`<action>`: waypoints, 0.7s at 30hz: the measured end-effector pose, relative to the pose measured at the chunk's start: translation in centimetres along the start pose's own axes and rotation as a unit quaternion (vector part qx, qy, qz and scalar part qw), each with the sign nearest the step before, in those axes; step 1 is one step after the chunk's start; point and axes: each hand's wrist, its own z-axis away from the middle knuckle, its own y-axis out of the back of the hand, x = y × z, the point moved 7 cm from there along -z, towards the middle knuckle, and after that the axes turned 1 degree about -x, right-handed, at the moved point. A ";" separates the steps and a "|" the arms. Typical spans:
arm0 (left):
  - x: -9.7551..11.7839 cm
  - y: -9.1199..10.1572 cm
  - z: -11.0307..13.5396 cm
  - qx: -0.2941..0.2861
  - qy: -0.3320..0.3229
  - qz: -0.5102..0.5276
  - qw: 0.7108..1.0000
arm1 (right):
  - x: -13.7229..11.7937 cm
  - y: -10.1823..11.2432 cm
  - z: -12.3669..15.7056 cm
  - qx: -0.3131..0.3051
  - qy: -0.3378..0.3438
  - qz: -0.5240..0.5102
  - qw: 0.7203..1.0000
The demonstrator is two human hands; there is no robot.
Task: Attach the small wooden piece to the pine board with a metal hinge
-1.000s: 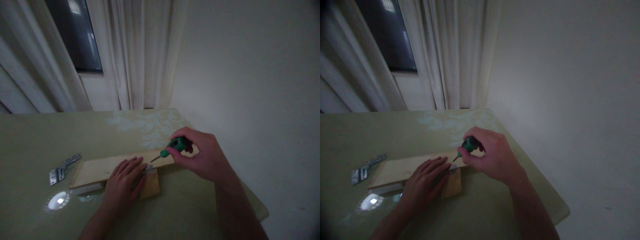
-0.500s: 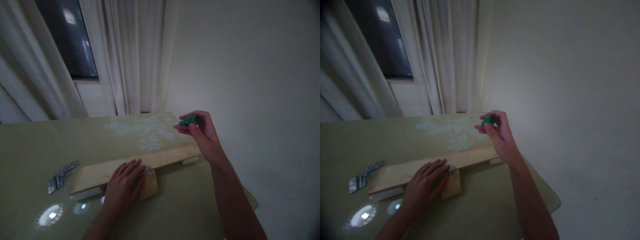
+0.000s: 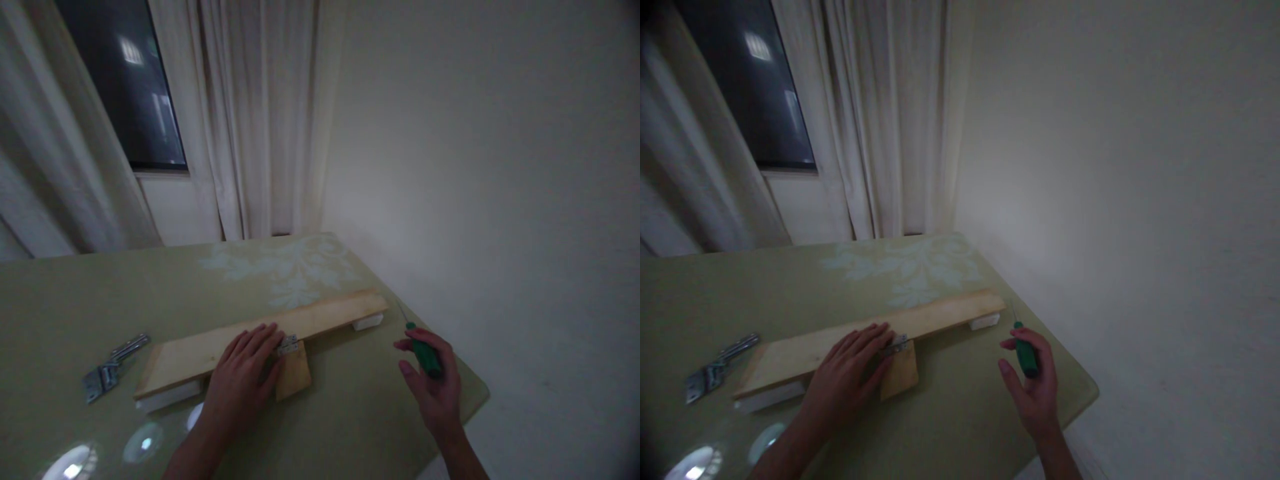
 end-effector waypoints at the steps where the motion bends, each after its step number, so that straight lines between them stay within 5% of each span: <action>1: -0.2 0.3 0.0 -0.001 -0.002 0.001 1.000 | 0.4 0.0 -0.3 -0.032 0.005 0.042 0.999; 7: -4.3 3.3 0.1 -0.098 0.053 -0.060 0.992 | 3.5 -2.1 -5.9 -0.228 0.036 0.201 0.952; 13: -10.3 4.1 1.4 -0.268 0.154 -0.150 0.939 | 7.3 -8.0 -12.1 -0.434 0.077 0.360 0.822; 17: -11.5 4.0 1.2 -0.296 0.145 -0.142 0.933 | 8.7 -11.5 -13.7 -0.518 0.121 0.414 0.738; 21: -11.3 4.7 0.6 -0.289 0.133 -0.102 0.943 | 9.0 -13.4 -13.8 -0.553 0.162 0.441 0.688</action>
